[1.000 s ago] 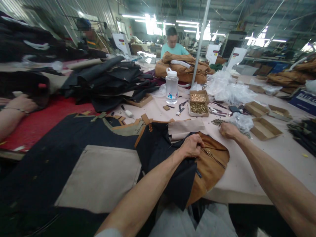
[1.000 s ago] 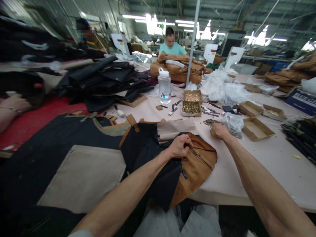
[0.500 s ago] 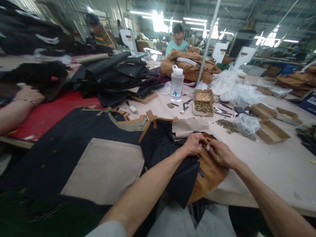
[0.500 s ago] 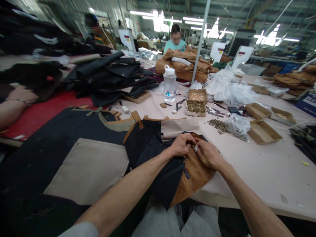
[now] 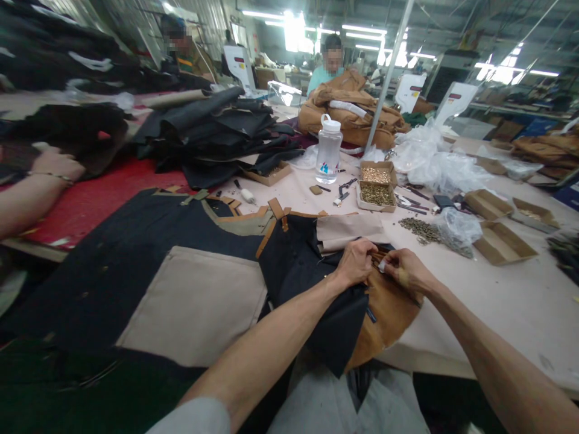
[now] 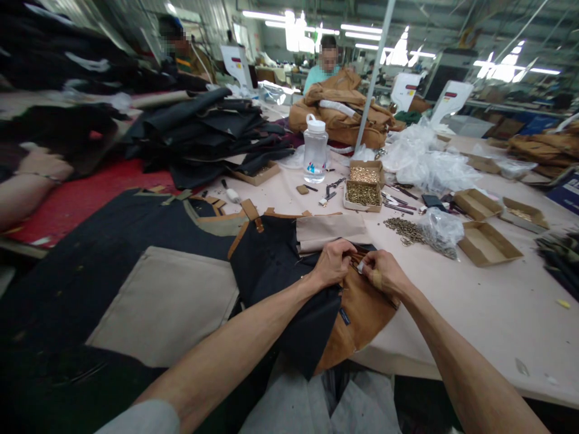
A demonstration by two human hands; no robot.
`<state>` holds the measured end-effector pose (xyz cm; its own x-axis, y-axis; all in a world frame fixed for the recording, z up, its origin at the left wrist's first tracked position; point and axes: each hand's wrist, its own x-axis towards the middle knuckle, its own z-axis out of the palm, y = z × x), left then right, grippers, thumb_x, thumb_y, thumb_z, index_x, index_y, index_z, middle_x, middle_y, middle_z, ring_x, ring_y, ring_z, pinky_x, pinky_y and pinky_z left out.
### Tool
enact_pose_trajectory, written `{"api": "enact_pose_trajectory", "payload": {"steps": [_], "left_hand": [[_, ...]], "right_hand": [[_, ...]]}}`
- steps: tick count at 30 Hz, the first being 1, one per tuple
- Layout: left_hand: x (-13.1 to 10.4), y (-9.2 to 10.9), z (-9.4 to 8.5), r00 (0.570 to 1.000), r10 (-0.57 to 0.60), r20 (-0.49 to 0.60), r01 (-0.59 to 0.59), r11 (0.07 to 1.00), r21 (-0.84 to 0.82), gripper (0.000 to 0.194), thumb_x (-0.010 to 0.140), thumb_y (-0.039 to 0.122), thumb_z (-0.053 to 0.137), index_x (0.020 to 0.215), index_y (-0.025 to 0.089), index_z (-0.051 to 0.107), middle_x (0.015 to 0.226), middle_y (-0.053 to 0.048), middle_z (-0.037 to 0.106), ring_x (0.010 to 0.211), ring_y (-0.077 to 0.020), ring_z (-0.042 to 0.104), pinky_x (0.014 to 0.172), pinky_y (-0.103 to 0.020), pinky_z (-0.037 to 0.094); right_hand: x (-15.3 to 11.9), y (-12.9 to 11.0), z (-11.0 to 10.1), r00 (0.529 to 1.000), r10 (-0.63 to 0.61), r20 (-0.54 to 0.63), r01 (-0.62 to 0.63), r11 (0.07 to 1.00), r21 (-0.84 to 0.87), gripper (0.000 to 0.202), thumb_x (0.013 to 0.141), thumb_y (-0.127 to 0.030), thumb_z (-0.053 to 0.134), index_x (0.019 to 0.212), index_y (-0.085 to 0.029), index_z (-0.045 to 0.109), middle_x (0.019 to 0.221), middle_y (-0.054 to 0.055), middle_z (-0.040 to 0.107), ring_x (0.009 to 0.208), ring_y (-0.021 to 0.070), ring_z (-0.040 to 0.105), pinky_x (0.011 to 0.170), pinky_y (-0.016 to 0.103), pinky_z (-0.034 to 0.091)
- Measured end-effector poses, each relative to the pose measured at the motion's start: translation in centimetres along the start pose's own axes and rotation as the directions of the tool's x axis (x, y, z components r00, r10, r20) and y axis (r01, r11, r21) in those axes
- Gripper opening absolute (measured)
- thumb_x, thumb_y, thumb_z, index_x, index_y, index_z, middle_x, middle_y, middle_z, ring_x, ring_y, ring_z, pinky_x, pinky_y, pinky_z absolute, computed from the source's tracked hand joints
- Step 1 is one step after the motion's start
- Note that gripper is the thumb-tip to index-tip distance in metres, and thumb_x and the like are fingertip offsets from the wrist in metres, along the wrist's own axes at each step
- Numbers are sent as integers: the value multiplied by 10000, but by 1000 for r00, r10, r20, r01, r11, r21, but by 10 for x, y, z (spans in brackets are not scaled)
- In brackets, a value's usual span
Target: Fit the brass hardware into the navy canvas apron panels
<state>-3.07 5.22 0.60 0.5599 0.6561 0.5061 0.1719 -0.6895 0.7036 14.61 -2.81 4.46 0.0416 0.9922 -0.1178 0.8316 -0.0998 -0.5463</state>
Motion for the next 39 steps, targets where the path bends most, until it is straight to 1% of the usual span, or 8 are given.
{"api": "enact_pose_trajectory", "payload": {"steps": [6,11,16,20,28,33,36,39], "left_hand": [[-1,0,-1,1000,4,-6,-4,1000,5,250,728,28,543,890,131,704,904,-86,704,844,-203,646,796,-306,513],[-1,2,-1,999,-30,-19,30,1000,0,232,742,27,547,874,139,700,901,-85,712,840,-206,653,791,-305,518],[-1,2,-2,999,-34,-35,34,999,-14,209,750,30,553,858,142,693,899,-84,712,835,-204,654,785,-302,521],[-1,1,-2,999,-39,-24,38,999,-15,208,745,34,557,863,144,688,907,-85,711,837,-203,653,778,-300,518],[1,-1,1,1000,-11,-14,11,1000,-24,217,752,24,534,871,136,677,903,-88,696,849,-203,644,786,-301,509],[2,2,-2,1000,-19,4,19,1000,2,205,755,27,536,854,144,672,887,-89,686,841,-207,638,784,-314,509],[3,2,-3,1000,22,13,-22,999,24,204,741,33,549,866,144,667,891,-89,675,841,-209,632,780,-314,510],[2,1,-3,999,49,19,-50,997,58,196,756,51,558,888,145,669,905,-90,661,857,-210,620,802,-321,510]], "right_hand": [[19,0,-13,989,93,113,-105,989,101,121,670,-204,649,714,-131,735,629,25,663,585,144,572,513,213,385],[37,6,-18,950,171,260,-226,953,202,137,580,-140,618,680,-132,711,559,31,655,470,149,577,436,214,414],[43,3,-27,923,125,363,-226,941,252,63,596,-162,668,652,-134,681,523,26,636,459,147,594,405,190,390],[47,0,-30,907,145,396,-234,954,187,120,645,-232,756,675,-130,698,530,43,650,485,161,632,408,182,401],[64,-1,-28,886,288,364,-281,957,-73,115,625,-187,793,633,-143,687,521,71,665,464,201,647,383,202,425],[65,-2,-27,880,291,376,-297,954,-44,159,616,-220,825,645,-148,686,488,55,644,437,178,619,390,195,411],[51,-1,-28,926,200,320,-234,970,69,181,639,-260,817,660,-150,675,540,52,666,471,174,628,417,203,418],[15,8,-32,992,71,105,-90,977,193,228,698,-339,794,798,-159,697,672,58,716,584,184,661,501,221,452]]}}
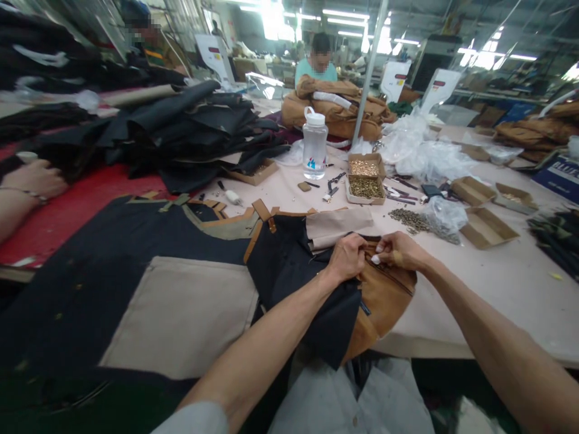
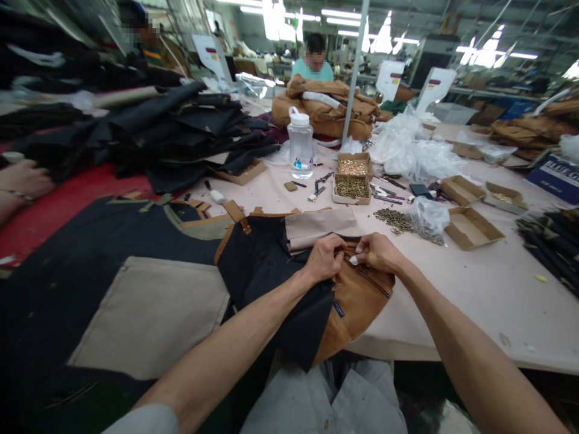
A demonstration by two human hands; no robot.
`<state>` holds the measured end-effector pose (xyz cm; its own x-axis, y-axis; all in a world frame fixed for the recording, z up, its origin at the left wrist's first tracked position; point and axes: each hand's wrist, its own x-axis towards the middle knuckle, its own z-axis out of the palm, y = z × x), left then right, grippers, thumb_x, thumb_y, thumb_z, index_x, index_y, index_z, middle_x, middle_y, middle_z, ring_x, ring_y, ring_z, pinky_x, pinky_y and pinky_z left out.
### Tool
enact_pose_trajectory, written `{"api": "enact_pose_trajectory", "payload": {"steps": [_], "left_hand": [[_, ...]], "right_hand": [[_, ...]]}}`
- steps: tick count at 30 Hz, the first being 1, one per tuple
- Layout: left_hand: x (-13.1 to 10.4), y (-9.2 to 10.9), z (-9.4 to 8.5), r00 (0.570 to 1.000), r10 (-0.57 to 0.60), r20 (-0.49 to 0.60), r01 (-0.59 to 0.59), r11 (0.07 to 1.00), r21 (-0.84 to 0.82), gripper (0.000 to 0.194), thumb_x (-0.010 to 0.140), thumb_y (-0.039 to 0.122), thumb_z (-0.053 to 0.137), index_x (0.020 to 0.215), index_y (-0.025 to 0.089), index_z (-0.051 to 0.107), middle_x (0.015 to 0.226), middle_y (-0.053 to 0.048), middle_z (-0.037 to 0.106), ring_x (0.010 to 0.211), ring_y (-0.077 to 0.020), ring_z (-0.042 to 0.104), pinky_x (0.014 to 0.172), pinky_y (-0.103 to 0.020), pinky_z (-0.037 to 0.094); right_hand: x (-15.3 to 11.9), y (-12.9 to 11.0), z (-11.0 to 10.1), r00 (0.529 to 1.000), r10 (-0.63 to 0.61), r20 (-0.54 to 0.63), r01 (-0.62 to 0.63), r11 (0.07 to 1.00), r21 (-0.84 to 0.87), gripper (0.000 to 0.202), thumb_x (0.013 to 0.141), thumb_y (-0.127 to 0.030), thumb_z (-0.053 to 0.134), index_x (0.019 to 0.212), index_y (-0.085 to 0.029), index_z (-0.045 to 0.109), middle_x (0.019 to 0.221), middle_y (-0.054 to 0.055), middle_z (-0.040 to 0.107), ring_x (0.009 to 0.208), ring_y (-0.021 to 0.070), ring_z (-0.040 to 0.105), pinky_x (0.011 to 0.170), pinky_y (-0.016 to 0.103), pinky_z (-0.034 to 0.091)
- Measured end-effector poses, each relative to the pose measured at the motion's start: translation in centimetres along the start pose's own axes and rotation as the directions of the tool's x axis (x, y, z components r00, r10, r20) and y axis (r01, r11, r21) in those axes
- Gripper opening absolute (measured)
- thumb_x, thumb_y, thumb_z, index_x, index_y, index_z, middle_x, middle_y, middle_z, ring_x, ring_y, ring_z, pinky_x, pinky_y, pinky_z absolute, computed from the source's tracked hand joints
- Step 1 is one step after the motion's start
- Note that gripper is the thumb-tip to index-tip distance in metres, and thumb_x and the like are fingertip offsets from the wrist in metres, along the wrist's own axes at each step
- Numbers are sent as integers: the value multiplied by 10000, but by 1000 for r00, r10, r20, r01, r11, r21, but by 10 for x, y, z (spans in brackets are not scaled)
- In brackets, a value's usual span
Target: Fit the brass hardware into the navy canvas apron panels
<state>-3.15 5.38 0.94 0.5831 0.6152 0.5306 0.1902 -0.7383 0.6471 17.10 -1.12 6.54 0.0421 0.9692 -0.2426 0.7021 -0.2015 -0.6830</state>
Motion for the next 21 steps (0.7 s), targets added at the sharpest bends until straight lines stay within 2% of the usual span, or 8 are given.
{"api": "enact_pose_trajectory", "payload": {"steps": [2,4,5,6,11,14,17,21], "left_hand": [[0,0,1,1000,6,15,-6,1000,26,176,778,65,559,881,149,674,915,-93,652,874,-211,613,829,-327,509],[0,0,2,999,13,42,-16,998,57,151,804,84,561,870,152,679,941,-97,648,901,-213,609,861,-334,508],[0,1,2,998,16,60,-21,997,78,136,818,97,563,864,153,679,954,-99,646,916,-215,606,876,-338,506],[0,2,2,997,13,75,-21,994,103,124,830,108,563,859,154,675,962,-99,643,927,-217,604,887,-343,503],[3,12,-3,994,-76,85,53,969,240,88,831,98,560,835,167,616,892,-75,618,861,-208,585,836,-345,489],[8,28,-13,996,-85,4,81,962,262,110,821,77,542,851,176,580,883,-62,601,849,-203,571,804,-334,473],[20,51,-31,993,-22,-120,51,969,243,129,840,66,499,863,183,548,894,-55,586,865,-197,559,801,-327,457],[43,89,-67,954,103,-281,-33,969,244,104,866,91,498,858,191,525,882,-50,573,876,-202,556,809,-330,448]], "right_hand": [[-33,15,-1,963,-30,-269,36,999,17,289,757,-411,745,907,-169,691,776,72,736,678,199,678,579,243,480],[-66,35,3,833,42,-552,-51,999,-2,346,797,-455,692,996,-173,667,842,89,738,729,217,684,652,279,500],[-82,45,8,765,93,-638,-123,992,-3,378,804,-467,679,1038,-172,652,860,96,737,739,228,687,682,300,504],[-94,54,15,729,137,-670,-181,984,4,405,812,-478,668,1074,-170,636,881,103,738,745,238,690,704,320,506],[-117,73,53,783,172,-597,-149,985,89,558,838,-547,646,1235,-166,555,978,110,735,791,253,690,767,355,521],[-117,65,63,769,185,-612,-120,982,146,639,830,-578,655,1286,-146,535,1011,124,733,801,256,691,780,361,526],[-121,54,67,766,183,-616,-93,980,176,663,804,-570,683,1288,-132,569,1029,138,734,824,262,701,784,353,525],[-124,36,70,840,117,-529,18,970,242,463,749,-452,704,1094,-143,717,914,86,753,838,270,706,697,293,509]]}}
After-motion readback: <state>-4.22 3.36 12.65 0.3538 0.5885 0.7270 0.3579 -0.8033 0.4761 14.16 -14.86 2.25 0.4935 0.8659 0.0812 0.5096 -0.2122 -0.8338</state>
